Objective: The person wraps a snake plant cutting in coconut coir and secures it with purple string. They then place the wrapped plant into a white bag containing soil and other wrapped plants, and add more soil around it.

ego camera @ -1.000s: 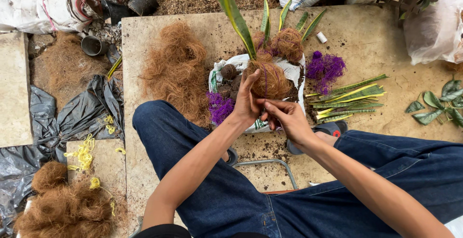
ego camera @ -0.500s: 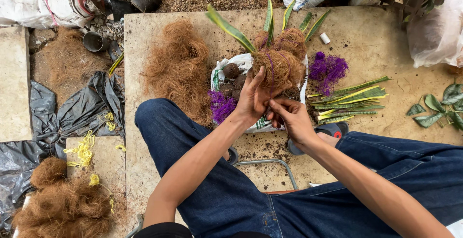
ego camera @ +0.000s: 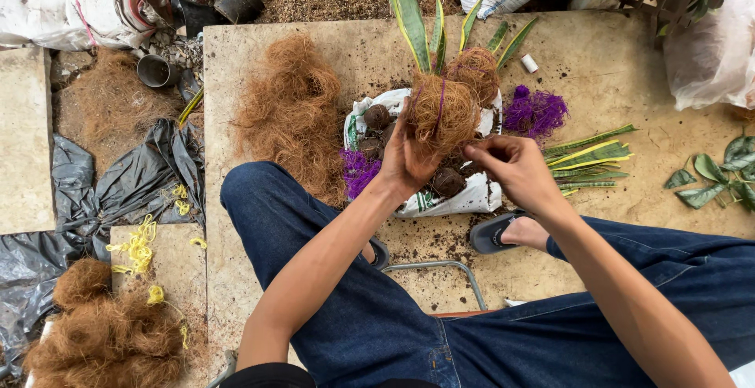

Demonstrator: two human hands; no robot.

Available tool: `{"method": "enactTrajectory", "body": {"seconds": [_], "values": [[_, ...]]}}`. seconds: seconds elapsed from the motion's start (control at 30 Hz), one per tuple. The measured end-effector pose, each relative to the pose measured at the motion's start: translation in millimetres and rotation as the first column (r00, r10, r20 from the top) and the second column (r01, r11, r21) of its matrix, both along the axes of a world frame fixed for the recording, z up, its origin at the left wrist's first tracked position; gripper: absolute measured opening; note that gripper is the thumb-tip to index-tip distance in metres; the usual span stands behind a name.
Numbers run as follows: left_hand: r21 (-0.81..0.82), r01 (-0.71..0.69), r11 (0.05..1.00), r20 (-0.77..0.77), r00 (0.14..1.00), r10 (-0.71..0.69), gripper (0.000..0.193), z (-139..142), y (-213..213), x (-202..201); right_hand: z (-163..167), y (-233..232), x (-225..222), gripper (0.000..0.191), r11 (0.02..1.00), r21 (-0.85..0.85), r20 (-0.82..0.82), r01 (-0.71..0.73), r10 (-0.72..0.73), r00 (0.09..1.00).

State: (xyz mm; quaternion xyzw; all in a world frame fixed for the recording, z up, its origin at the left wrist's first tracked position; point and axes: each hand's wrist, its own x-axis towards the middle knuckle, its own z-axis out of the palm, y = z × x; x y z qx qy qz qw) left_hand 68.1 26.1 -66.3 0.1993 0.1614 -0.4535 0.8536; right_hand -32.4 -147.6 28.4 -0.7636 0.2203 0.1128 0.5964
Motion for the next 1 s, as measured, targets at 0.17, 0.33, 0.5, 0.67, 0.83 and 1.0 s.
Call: {"method": "enactTrajectory", "body": {"seconds": [0.17,0.33,0.5,0.67,0.83,1.0], "values": [[-0.059,0.016,0.998,0.003,1.000,-0.016,0.093,1.5,1.5,1.9,15.8,-4.4,-2.1,0.031,0.995,-0.096,0.004,-0.023,0.023,1.000],[-0.056,0.085,0.995,0.021,0.996,-0.084,0.096,5.9,4.9,3.4,13.7,-17.1,2.7,0.027,0.994,0.086,-0.079,0.074,-0.067,0.995],[-0.049,0.170,0.984,0.087,0.982,-0.165,0.099,12.3,4.4,-0.2,2.6,-21.7,5.1,0.025,0.949,0.245,-0.161,0.199,-0.162,0.974],[0.025,0.241,0.970,0.191,0.951,-0.241,0.094,18.9,6.6,-1.6,1.1,-22.7,3.3,0.026,0.935,0.252,-0.211,0.251,-0.200,0.957],[0.102,0.163,0.981,0.268,0.945,-0.185,0.100,24.4,5.4,1.1,10.0,-25.0,-1.2,0.026,0.969,0.165,-0.156,0.186,-0.161,0.975],[0.191,0.116,0.975,0.366,0.913,-0.180,0.105,29.4,1.9,3.2,19.1,-27.3,-1.2,0.024,0.989,0.042,-0.150,0.145,-0.138,0.979]]}}
